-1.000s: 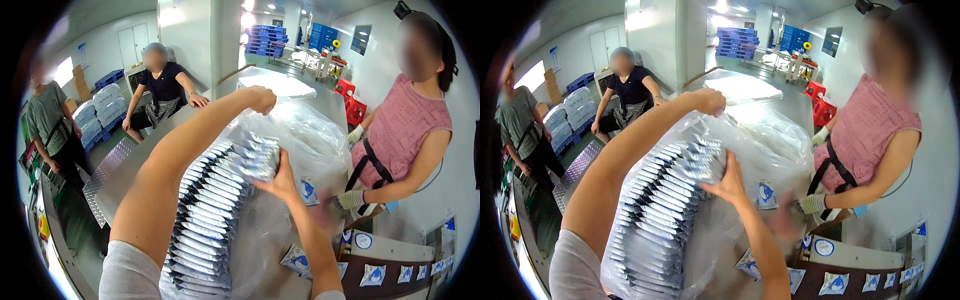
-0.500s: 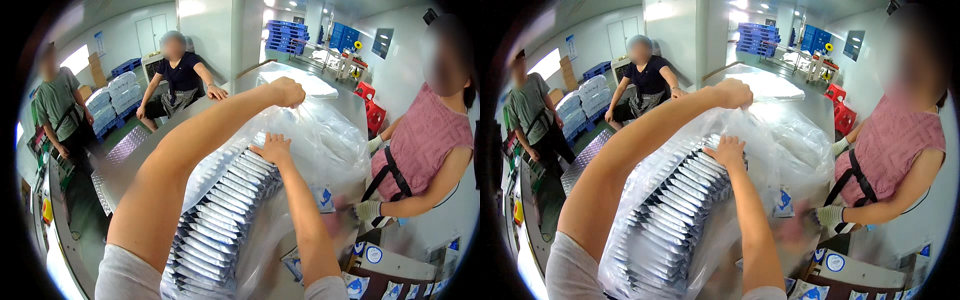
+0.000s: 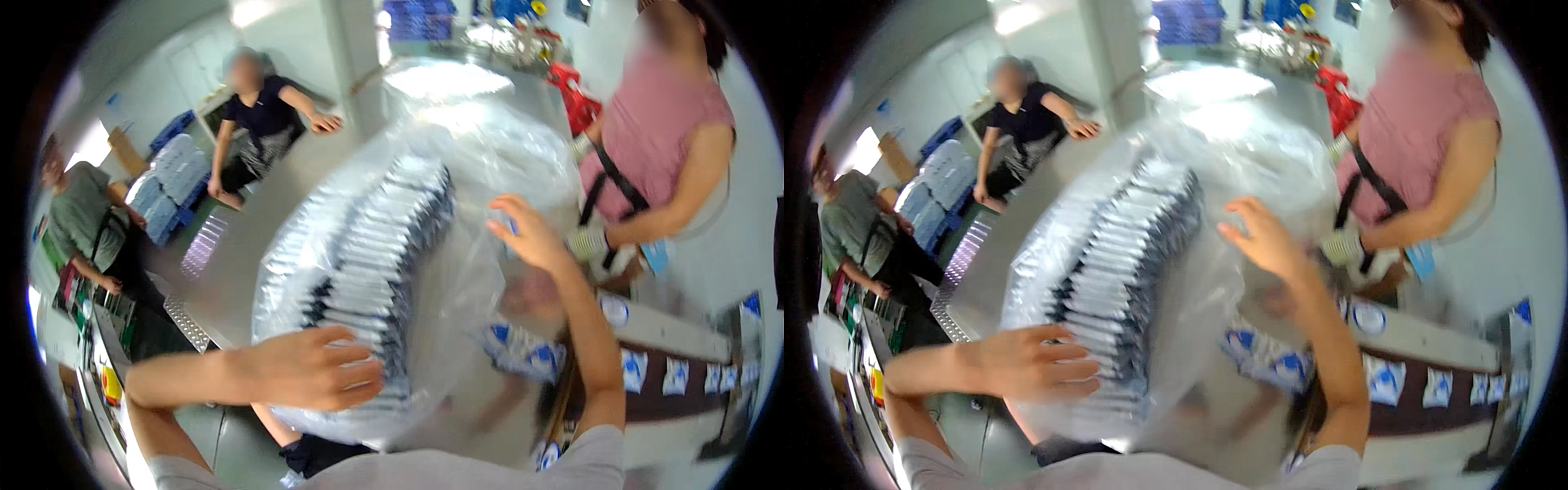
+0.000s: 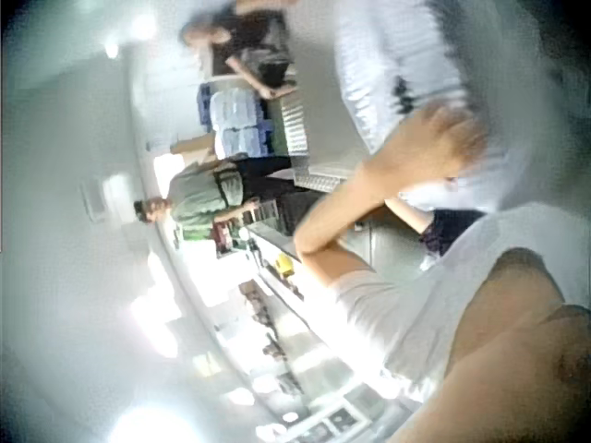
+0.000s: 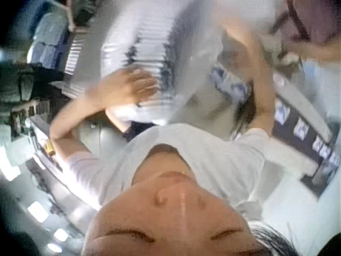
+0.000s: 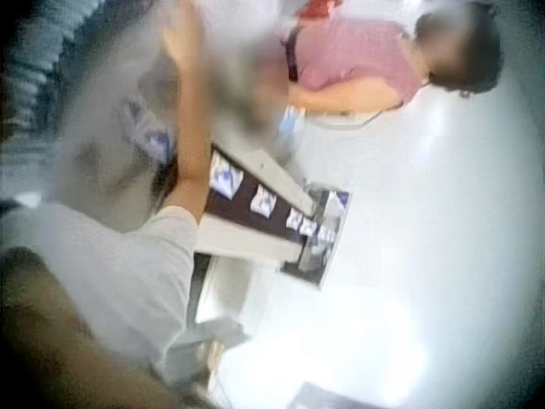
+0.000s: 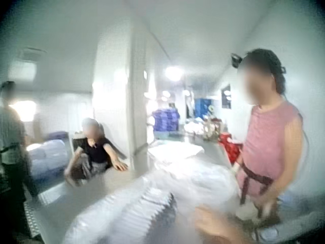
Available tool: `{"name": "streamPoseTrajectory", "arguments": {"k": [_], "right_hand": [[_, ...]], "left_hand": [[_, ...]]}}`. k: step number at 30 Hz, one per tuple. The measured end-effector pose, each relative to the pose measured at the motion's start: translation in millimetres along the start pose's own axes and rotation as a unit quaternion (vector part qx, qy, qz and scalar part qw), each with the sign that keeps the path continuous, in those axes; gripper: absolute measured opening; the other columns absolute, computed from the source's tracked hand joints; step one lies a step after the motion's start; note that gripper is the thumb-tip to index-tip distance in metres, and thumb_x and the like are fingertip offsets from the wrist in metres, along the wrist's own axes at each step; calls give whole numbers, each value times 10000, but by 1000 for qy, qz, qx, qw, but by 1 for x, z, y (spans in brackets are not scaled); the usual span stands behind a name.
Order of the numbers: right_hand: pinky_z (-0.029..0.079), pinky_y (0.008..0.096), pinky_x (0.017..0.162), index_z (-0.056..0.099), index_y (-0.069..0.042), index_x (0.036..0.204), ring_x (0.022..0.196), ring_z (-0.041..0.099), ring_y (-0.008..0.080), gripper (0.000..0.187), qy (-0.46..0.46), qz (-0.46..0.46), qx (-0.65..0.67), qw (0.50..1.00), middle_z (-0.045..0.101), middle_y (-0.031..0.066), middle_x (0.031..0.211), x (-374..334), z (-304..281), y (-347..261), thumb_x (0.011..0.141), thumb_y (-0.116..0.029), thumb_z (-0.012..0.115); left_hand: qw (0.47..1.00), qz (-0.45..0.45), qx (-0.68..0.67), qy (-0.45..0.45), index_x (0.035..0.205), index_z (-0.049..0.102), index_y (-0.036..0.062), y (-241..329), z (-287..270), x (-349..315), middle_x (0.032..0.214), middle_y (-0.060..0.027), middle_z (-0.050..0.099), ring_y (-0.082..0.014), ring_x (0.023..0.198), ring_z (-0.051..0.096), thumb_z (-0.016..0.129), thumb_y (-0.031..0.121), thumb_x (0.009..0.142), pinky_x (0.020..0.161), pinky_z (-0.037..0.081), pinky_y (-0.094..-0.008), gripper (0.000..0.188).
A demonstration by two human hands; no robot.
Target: The person takes stacks of blue and white packets from a large clear plastic bag and places them individually or in small groups onto a moving conveyor belt.
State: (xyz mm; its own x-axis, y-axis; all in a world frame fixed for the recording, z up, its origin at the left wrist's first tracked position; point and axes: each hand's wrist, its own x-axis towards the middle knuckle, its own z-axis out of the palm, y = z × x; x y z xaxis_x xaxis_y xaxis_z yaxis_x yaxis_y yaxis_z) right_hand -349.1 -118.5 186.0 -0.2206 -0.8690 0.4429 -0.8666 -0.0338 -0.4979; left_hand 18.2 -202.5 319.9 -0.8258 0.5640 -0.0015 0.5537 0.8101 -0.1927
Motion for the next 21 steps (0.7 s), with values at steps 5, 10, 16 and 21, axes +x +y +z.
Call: {"name": "streamPoseTrajectory", "arguments": {"k": [5,10,16,21], "right_hand": [[416,350,937,590,2,1095,1077,554,283,328,-45,166,-87,981,574,152,1138,-170,-144,-9,879,-243,608],[442,333,892,594,4,1110,997,594,216,312,-4,355,-94,930,634,137,1060,-296,-228,8,887,-213,599],[420,333,934,574,-49,1179,1055,561,229,392,-95,451,-174,871,608,140,1118,-388,-295,48,799,-107,647],[415,370,925,557,-44,1199,1104,529,285,597,-258,373,-98,886,558,153,1209,-388,-223,102,667,-225,760]], "left_hand": [[944,-58,-310,98,1010,646,62,67,28,-2,992,-52,649,-202,864,630,700,242,789,774,514,-326,290],[851,-122,-471,198,974,669,51,118,62,18,942,-60,665,-234,842,639,728,185,760,734,507,-327,260],[696,-264,-642,185,955,659,10,174,145,47,944,-86,674,-222,839,634,644,62,828,765,490,-303,138],[601,-294,-729,145,1052,633,1,192,189,105,1098,-111,638,-168,939,612,568,111,910,823,481,-295,191]]}}
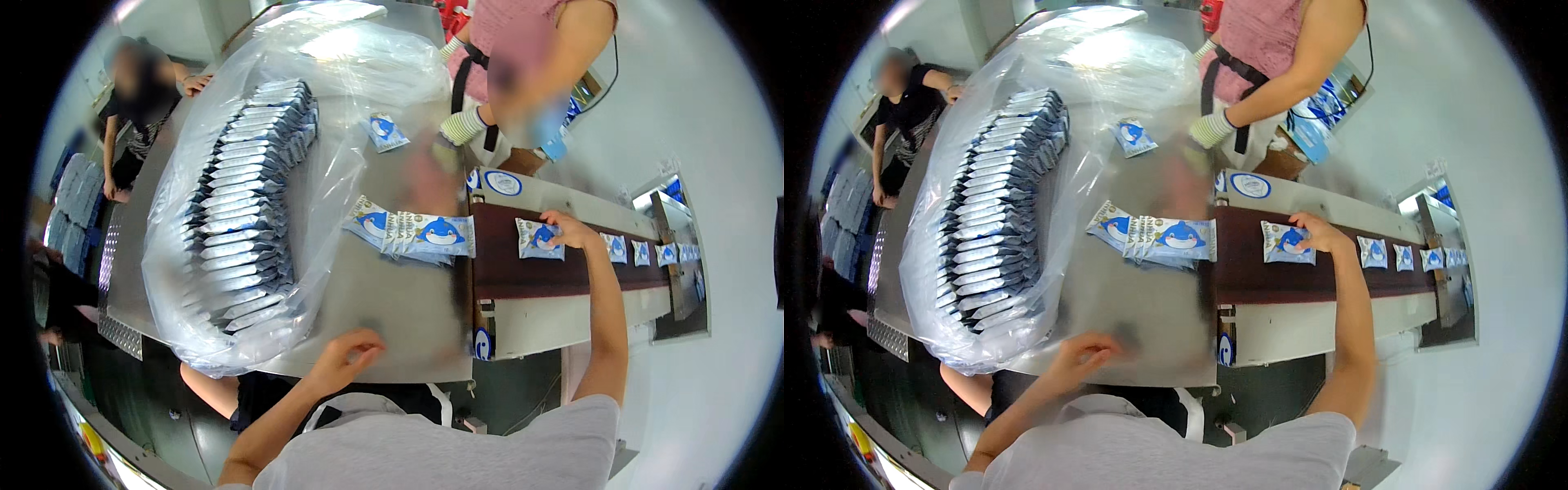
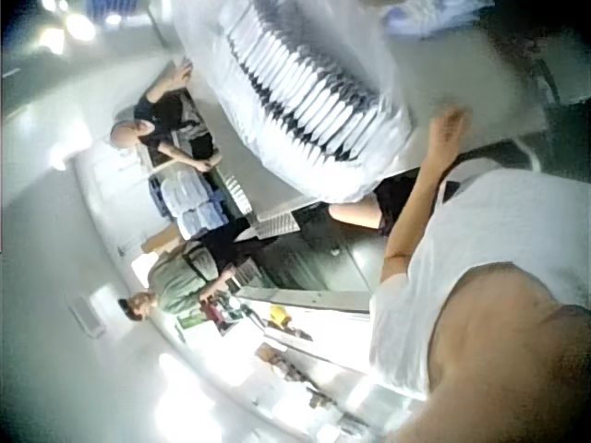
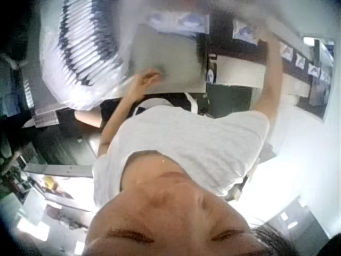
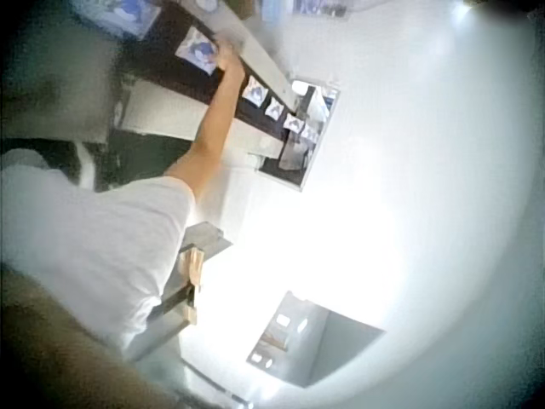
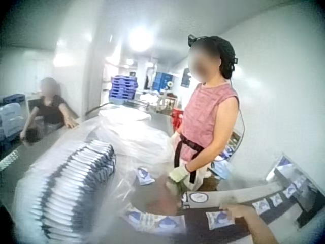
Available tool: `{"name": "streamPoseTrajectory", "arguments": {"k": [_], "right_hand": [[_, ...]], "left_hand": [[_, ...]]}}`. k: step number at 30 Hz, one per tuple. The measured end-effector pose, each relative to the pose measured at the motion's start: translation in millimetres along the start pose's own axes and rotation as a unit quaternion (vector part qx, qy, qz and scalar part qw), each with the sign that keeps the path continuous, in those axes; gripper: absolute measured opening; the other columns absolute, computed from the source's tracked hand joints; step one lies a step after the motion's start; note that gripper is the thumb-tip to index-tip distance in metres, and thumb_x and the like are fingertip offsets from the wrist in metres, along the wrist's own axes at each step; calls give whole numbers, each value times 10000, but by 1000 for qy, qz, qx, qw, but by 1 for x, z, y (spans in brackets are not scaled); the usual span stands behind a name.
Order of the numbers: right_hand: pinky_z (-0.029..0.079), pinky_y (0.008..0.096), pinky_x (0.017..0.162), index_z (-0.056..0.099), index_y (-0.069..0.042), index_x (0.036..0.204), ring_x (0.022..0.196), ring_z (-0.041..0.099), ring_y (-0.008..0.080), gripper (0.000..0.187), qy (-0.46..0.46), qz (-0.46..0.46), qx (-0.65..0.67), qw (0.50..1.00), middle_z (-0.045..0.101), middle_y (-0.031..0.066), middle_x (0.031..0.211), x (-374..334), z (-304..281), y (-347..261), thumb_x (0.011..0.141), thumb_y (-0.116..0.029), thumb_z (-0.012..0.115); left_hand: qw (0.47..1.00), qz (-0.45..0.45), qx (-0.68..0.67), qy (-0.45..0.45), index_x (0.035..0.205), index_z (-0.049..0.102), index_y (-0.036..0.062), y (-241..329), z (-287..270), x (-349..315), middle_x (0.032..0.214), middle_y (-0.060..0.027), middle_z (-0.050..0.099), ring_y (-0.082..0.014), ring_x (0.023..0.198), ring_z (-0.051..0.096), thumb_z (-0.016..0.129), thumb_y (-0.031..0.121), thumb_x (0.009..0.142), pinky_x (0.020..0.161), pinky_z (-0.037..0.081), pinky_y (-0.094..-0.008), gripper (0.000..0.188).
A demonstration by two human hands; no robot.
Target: The person takes stacks of blue and white packets from a large clear plastic bag and places them individually or in small groups onto a moving conveyor belt.
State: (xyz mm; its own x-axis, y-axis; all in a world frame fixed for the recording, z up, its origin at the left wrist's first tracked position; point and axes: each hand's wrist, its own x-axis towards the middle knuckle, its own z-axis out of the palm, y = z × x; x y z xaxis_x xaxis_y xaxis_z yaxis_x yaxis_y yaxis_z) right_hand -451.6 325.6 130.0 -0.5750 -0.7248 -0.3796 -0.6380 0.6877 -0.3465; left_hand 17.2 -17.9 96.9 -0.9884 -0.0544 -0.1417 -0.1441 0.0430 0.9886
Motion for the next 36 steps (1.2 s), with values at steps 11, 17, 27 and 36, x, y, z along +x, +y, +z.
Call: {"name": "streamPoseTrajectory", "arguments": {"k": [11,17,27,36], "right_hand": [[463,391,819,563,60,1065,975,584,354,737,-120,-214,-73,967,593,247,1088,149,60,-183,686,-551,729],[450,326,873,580,28,1150,1017,576,213,755,-268,-140,276,912,626,138,1107,127,110,-206,657,-500,800],[467,326,840,562,37,1179,980,603,244,646,-92,-70,354,928,637,179,1055,187,153,-277,697,-367,712],[333,422,1044,223,-20,1401,1228,447,305,1129,207,-323,389,838,461,162,1293,45,244,-284,549,-373,876]], "left_hand": [[924,-151,-282,211,1196,487,26,-75,58,169,1040,-33,593,-110,900,560,683,274,853,766,441,-259,467],[837,-170,-477,208,1170,507,90,-45,52,175,1068,-26,598,-154,935,586,716,331,820,804,477,-326,473],[849,-69,-398,341,1228,513,43,-46,-24,200,1059,-126,609,-252,939,619,692,492,789,819,509,-397,653],[964,231,-12,131,1430,110,0,-83,6,79,1389,-168,339,-299,1255,395,810,329,701,1059,317,-399,1063]]}}
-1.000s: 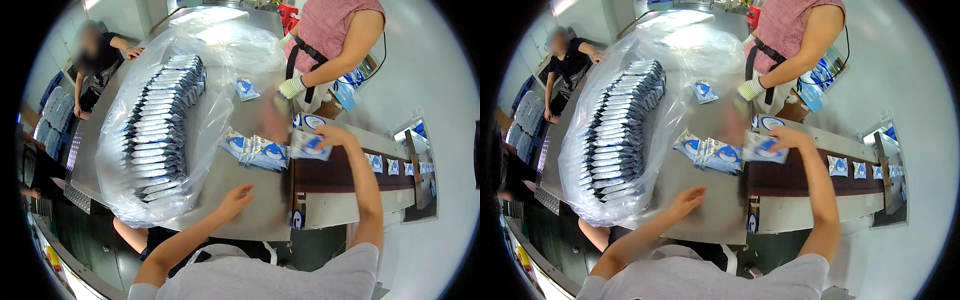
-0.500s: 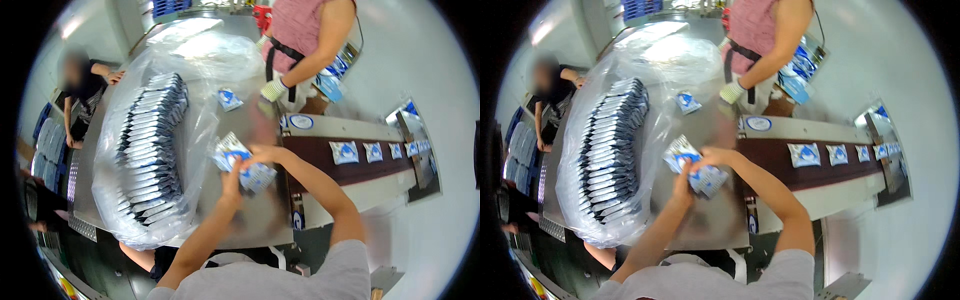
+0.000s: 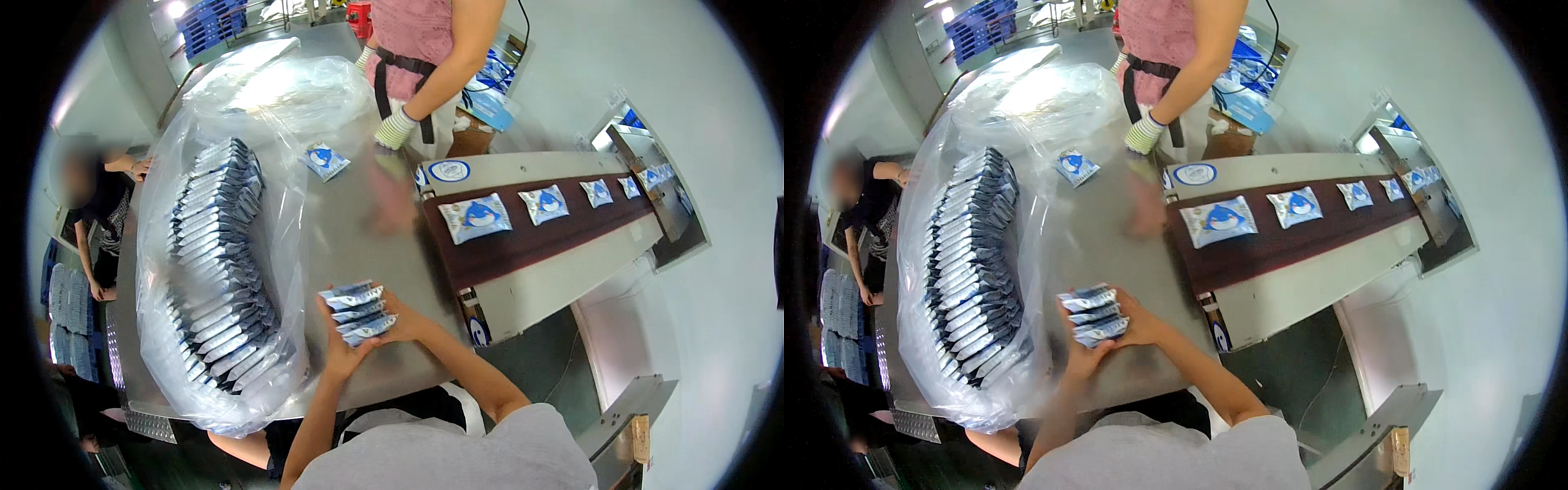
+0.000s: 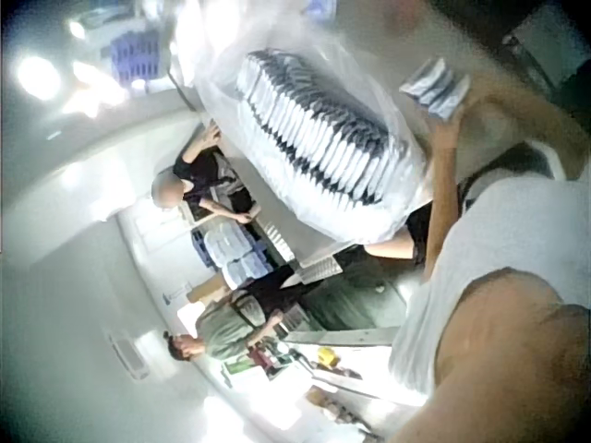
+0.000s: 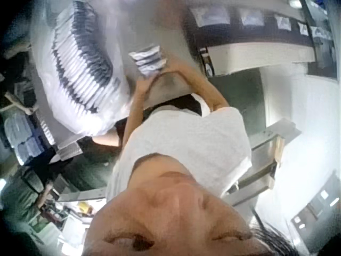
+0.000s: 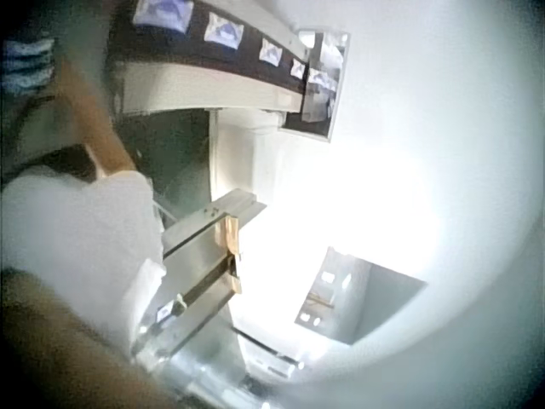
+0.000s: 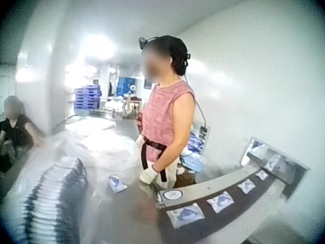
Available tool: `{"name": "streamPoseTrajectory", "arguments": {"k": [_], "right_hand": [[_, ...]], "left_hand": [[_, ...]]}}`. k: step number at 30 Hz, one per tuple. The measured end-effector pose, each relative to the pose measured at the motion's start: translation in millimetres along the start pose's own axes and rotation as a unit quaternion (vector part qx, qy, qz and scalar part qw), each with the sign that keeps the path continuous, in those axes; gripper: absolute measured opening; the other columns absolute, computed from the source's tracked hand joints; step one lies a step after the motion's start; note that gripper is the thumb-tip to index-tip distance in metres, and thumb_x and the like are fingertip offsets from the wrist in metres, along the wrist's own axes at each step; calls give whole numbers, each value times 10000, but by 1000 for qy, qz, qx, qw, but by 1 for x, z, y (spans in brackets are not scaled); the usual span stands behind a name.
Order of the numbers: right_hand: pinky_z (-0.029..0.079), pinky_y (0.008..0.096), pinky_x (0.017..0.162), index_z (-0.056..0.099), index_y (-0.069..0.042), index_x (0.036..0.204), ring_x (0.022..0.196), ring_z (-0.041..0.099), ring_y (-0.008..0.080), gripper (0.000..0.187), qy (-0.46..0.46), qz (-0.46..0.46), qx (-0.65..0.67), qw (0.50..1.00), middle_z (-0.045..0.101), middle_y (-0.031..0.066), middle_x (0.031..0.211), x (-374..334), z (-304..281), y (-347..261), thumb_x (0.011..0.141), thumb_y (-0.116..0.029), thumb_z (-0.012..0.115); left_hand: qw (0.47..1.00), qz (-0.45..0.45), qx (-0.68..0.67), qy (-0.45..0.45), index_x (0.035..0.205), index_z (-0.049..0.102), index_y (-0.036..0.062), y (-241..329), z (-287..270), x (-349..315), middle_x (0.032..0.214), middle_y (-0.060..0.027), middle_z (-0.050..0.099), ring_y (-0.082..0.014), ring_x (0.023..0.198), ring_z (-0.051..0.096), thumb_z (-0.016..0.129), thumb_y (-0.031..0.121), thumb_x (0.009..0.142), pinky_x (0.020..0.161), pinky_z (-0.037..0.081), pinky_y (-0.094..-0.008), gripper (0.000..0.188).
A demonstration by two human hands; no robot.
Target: The person takes stacks of blue and white packets from a large clear plastic bag and places them individually or in small groups onto a moving conveyor belt.
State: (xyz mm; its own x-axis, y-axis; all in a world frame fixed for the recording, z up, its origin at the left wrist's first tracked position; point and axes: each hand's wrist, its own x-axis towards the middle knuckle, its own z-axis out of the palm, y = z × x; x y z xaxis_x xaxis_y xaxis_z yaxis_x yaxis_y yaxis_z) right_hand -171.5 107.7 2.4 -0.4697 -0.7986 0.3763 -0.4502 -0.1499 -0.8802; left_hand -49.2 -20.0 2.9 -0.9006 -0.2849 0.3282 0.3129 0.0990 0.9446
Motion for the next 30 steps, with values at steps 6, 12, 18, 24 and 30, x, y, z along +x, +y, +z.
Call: {"name": "streamPoseTrajectory", "arguments": {"k": [6,12,18,24,30], "right_hand": [[367,439,972,360,-26,1307,1117,482,361,997,35,174,-216,960,494,182,1198,-21,-18,-69,548,-462,836],[402,456,932,405,-11,1281,1054,525,379,974,-105,151,-539,822,527,206,1148,-35,-10,-83,501,-408,834],[463,393,912,380,-8,1282,1050,600,314,968,-54,219,-163,960,600,189,1124,20,-77,-137,519,-344,872],[452,407,938,335,-28,1331,1147,543,285,915,-136,-20,-80,987,521,173,1251,154,-7,-221,585,-204,836],[409,401,907,431,-21,1247,1027,563,336,857,-371,-182,-434,801,576,186,1059,229,140,-213,535,-315,807]], "left_hand": [[887,-152,370,-233,1071,596,21,84,-27,-30,981,-112,627,-305,873,613,783,253,704,759,495,-368,473],[804,69,571,-152,1112,584,2,251,-112,-31,1058,-110,621,-277,988,597,783,423,582,979,342,-581,705],[579,-82,757,-292,1170,547,28,268,-198,-38,884,-7,605,-178,964,568,779,468,554,1063,228,-584,791],[549,15,795,-258,669,584,109,272,-216,-60,775,23,577,-132,922,548,635,163,687,955,336,-429,77],[569,117,796,-169,646,557,102,287,-231,-69,713,29,556,-125,852,573,630,158,663,892,405,-417,94]]}}
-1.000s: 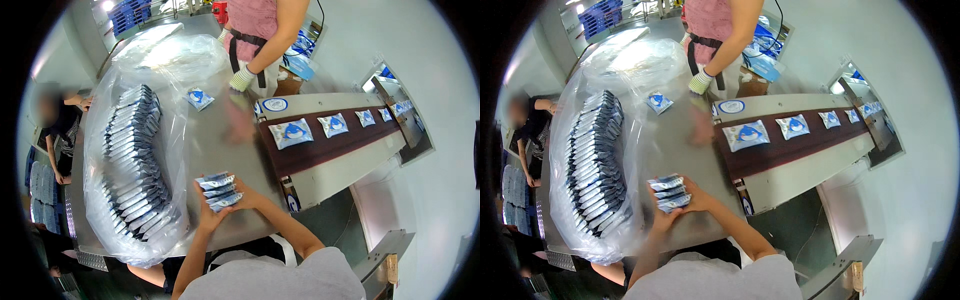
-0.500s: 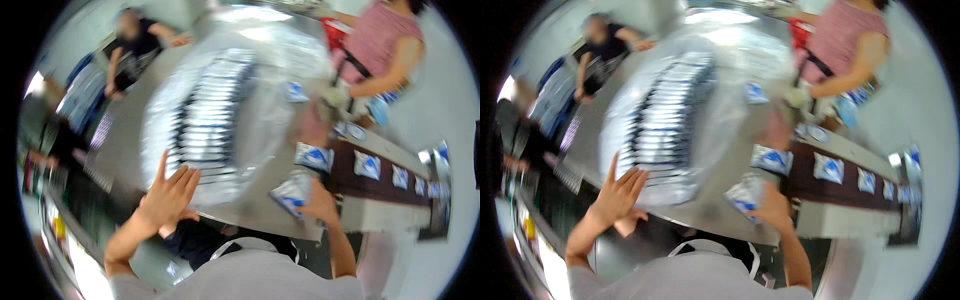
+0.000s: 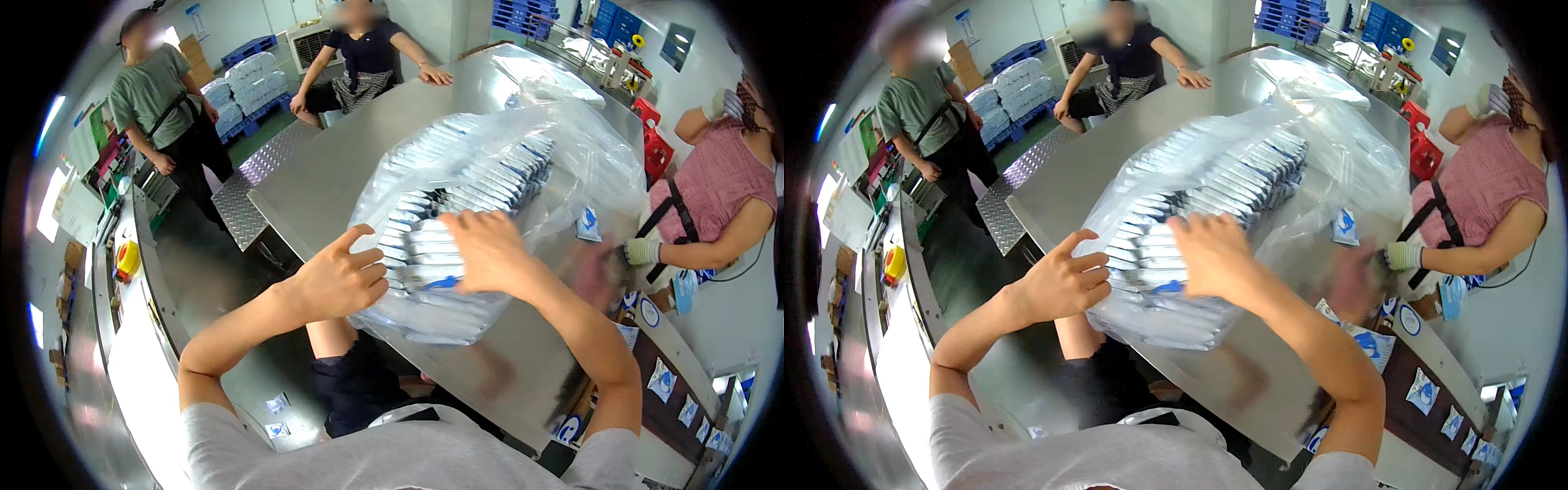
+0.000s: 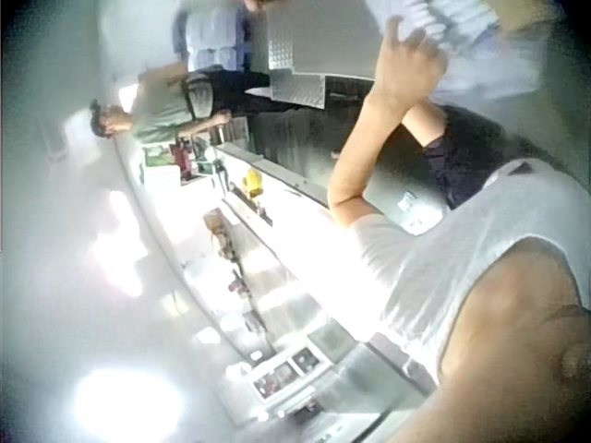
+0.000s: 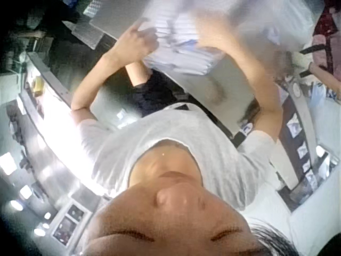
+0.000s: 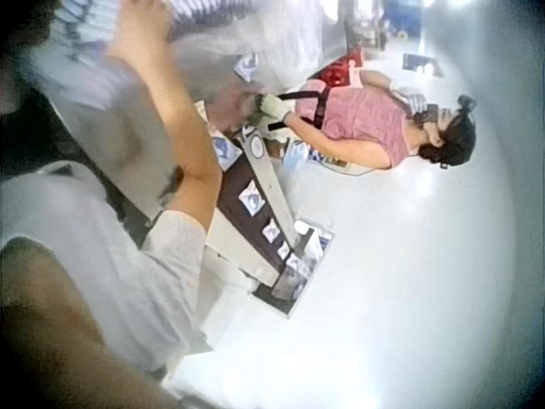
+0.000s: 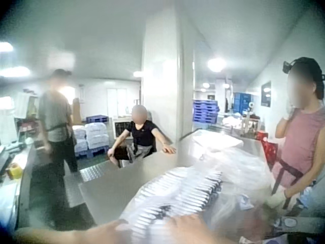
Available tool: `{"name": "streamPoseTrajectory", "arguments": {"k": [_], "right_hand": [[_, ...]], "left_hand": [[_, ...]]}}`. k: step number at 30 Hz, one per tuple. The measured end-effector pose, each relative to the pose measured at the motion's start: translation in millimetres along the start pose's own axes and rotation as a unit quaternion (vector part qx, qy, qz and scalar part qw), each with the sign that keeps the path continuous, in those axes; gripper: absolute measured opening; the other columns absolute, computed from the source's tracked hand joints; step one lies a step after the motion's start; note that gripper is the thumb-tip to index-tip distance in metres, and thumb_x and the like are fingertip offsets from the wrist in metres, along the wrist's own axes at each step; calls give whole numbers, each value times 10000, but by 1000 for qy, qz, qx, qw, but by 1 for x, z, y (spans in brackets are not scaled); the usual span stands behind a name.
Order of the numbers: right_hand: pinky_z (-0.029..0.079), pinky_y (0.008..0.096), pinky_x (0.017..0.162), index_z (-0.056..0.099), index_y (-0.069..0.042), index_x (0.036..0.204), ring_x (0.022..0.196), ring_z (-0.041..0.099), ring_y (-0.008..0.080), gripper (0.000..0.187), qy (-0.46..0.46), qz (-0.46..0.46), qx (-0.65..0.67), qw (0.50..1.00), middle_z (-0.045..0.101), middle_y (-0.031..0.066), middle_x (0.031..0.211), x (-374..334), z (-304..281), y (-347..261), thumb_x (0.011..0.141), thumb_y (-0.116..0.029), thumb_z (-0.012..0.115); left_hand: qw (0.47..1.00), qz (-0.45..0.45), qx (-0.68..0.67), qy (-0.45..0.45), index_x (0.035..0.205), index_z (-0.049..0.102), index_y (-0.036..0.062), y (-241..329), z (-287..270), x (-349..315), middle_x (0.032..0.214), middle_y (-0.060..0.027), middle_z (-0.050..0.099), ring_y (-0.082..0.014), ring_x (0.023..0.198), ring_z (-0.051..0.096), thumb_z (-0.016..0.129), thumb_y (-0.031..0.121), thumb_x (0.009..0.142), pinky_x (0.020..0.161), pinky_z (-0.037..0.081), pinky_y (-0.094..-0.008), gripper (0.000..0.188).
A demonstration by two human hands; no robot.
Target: The person takes stacks of blue and white packets from a large clear plastic bag and places them individually or in small groups onto a moving conveyor belt.
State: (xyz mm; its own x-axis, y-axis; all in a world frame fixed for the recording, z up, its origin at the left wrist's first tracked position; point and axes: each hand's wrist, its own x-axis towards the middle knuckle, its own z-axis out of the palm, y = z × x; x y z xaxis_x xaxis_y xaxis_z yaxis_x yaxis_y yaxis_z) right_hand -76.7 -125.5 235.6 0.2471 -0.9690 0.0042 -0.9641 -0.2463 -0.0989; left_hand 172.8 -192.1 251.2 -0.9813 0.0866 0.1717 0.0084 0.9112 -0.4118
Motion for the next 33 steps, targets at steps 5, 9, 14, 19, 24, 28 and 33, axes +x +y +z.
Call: {"name": "streamPoseTrajectory", "arguments": {"k": [5,9,14,19,24,28,33], "right_hand": [[389,420,895,418,25,1248,1008,569,321,793,-14,-26,-12,999,570,180,1061,79,40,-65,601,-264,773],[379,455,901,389,7,1273,1076,520,288,728,-82,-115,-175,974,526,166,1147,88,46,-91,674,-207,741],[380,470,873,391,-27,1287,1070,499,252,658,-34,-110,-126,985,510,120,1135,92,64,-86,722,-179,692],[395,465,805,406,-9,1292,1005,506,257,543,38,-181,-119,976,523,116,1082,84,71,-79,802,-148,593],[377,410,699,557,-47,1176,945,475,271,480,148,-178,-134,964,483,138,1078,63,91,-92,748,-247,639],[415,490,839,109,-22,1467,1064,509,326,906,-229,-185,-42,955,448,189,1210,75,29,-92,753,-114,659],[317,623,968,169,-29,1466,1237,445,366,686,-114,-186,-20,976,390,233,1373,65,59,-83,878,-103,516]], "left_hand": [[987,-44,27,155,627,573,96,-16,0,-12,623,40,512,-127,713,537,620,156,622,857,425,-407,76],[980,-43,36,189,640,561,91,-29,-3,-16,626,39,500,-121,698,524,628,145,608,806,438,-407,92],[966,-58,45,249,668,561,82,-42,-10,-9,639,35,508,-116,711,535,642,147,600,826,443,-423,124],[984,-63,-14,168,673,561,71,-42,-28,-15,650,30,532,-122,755,556,637,148,627,890,446,-451,118],[993,-66,-77,63,709,589,64,-23,-36,-24,701,15,562,-148,831,578,646,130,647,948,434,-476,107],[995,-90,-14,49,723,602,61,-18,-47,-35,760,6,595,-171,940,588,692,191,637,976,409,-511,180],[996,-88,0,-32,779,626,16,-25,-71,-10,988,-79,631,-285,1106,539,646,525,686,990,340,-571,518]]}}
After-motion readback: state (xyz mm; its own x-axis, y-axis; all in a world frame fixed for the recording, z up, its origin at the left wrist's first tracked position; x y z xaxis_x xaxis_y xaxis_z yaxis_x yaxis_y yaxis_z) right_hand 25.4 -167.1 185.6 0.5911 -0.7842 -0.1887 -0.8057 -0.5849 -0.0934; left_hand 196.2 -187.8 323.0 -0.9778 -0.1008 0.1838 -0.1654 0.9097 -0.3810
